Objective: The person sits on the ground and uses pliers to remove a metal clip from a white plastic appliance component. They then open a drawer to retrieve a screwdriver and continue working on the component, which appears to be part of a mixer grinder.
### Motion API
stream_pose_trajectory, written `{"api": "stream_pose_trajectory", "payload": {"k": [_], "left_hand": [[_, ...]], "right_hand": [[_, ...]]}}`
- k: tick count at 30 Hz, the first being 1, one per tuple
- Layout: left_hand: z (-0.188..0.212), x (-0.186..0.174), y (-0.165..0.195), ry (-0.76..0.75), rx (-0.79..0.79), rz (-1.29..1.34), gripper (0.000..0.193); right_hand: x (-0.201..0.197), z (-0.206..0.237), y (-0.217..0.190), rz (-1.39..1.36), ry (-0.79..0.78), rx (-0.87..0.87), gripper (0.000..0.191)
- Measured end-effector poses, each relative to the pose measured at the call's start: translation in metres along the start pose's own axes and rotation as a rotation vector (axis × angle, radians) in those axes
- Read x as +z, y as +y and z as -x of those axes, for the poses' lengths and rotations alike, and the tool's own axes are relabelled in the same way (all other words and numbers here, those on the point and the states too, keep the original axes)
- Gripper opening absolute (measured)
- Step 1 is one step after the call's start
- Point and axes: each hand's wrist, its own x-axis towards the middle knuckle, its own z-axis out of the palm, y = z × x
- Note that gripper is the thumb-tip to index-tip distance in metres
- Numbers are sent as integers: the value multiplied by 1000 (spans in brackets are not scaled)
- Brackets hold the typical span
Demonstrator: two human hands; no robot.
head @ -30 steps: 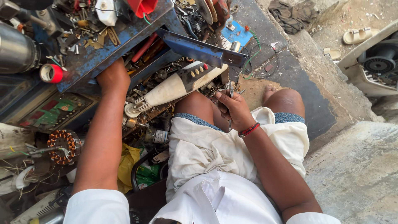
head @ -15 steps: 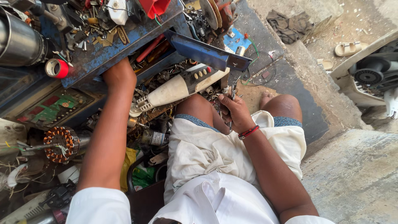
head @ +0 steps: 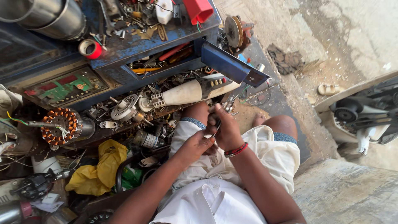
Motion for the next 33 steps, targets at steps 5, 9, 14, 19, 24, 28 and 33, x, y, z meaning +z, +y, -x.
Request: {"api": "stream_pose_trajectory", "payload": {"k": [5,9,14,19,24,28,33], "left_hand": [[12,-23,-28,121,-59,33,27],[21,-52,-31,271,-66,29,23],[27,-83,-17,364,39,112,21],[28,-114,8,452,127,166,21],[34,-126,12,514,198,224,19],[35,-130,2,544,265,252,22],[36,-129,2,559,285,342,22]], "right_hand": [[21,-5,23,54,70,-16,23],[24,-11,38,37,62,20,25],[43,-35,51,76,42,15,29],[69,-60,53,133,-5,64,34],[81,-73,55,149,33,76,39],[76,-72,62,147,-153,81,41],[73,-70,75,215,-132,177,37]]}}
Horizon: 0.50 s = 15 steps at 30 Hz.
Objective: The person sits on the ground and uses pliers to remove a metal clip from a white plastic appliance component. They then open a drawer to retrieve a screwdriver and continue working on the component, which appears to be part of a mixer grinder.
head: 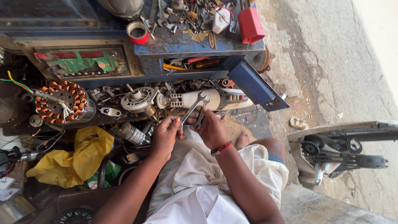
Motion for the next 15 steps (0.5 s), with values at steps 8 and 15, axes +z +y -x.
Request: {"api": "stream_pose_trajectory", "payload": {"k": [8,15], "left_hand": [[7,-4,61,105,213,66,24],[13,7,84,56,277,133,22]], "right_hand": [[-17,21,3,109,44,-80,29],[-20,36,-4,97,110,-76,26]]}}
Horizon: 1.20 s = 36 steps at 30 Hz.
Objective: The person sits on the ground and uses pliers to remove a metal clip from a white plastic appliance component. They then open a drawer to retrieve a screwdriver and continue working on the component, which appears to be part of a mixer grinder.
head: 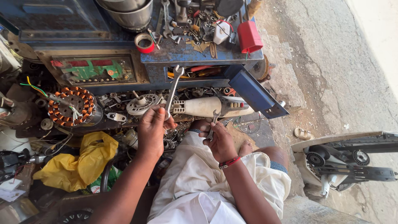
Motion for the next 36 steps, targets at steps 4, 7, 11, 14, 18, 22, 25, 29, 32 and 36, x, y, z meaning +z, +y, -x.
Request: {"api": "stream_pose_trajectory", "payload": {"k": [4,7,11,14,18,22,25,29,32,36], "left_hand": [[20,11,-37,11,-95,-138,19],[40,15,-70,-21,-166,-221,20],[47,18,-98,-64,-237,-165,21],[44,18,-97,-115,-174,-288,21],[39,16,-79,-170,-17,-468,26],[27,3,-62,-104,-39,-555,28],[24,-20,-57,-88,-91,-511,27],[33,-55,-62,-106,-158,-511,25],[45,-78,-71,-84,-207,-548,25],[56,-96,-81,-48,-260,-539,25]], "right_hand": [[10,5,-3,-44,-80,-4,29],[23,3,0,-71,-112,-11,28],[35,-2,9,-14,-34,-82,23],[34,-10,12,-36,-17,-86,21],[32,-23,9,-59,31,-23,21],[35,-52,-8,-45,-10,-18,23],[42,-85,-26,-66,-56,-53,20],[61,-137,-42,-93,-100,-174,18],[84,-175,-47,-176,-34,-207,18],[115,-211,-49,-263,3,-291,15]]}}
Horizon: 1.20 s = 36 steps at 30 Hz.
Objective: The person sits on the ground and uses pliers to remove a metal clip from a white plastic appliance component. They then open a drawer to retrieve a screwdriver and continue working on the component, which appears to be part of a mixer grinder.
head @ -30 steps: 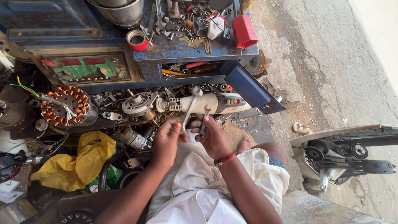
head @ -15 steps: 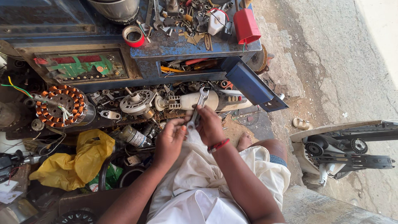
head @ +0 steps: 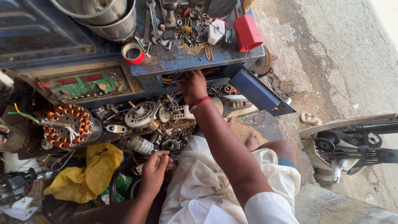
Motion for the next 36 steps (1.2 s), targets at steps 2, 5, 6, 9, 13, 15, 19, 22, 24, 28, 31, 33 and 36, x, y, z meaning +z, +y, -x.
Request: {"api": "stream_pose_trajectory", "payload": {"k": [2,5,6,9,13,15,19,22,24,28,31,33,36], "left_hand": [[-3,-3,-4,-6,-1,33,25],[-8,-6,-3,-10,1,41,25],[-10,-7,-2,-5,1,39,26],[-15,-8,3,2,-26,46,26],[-18,-7,7,4,-53,93,28],[-17,-8,9,12,-74,47,28],[-16,-8,11,15,-100,18,28],[-16,-5,12,17,-91,28,27],[-16,-3,11,12,-66,50,26],[-12,-4,9,7,-32,99,25],[-10,-2,7,15,-52,78,26],[-9,1,6,0,-45,95,25],[-6,5,7,-23,-20,89,25]], "right_hand": [[11,-12,8,28,100,56,15],[24,-30,25,-7,95,55,18],[28,-37,31,-32,66,39,19],[31,-50,46,442,-297,-99,34],[34,-68,48,1656,-416,-426,43],[38,-72,46,2274,-454,-573,47],[45,-78,43,1215,-474,-371,59],[34,-74,41,1905,-564,-454,58],[26,-72,39,2365,-613,-515,58],[12,-67,33,2107,-687,-615,53],[10,-61,22,1924,-635,-583,47],[14,-56,17,1641,-463,-371,34],[12,-43,8,1327,-421,-365,40]]}}
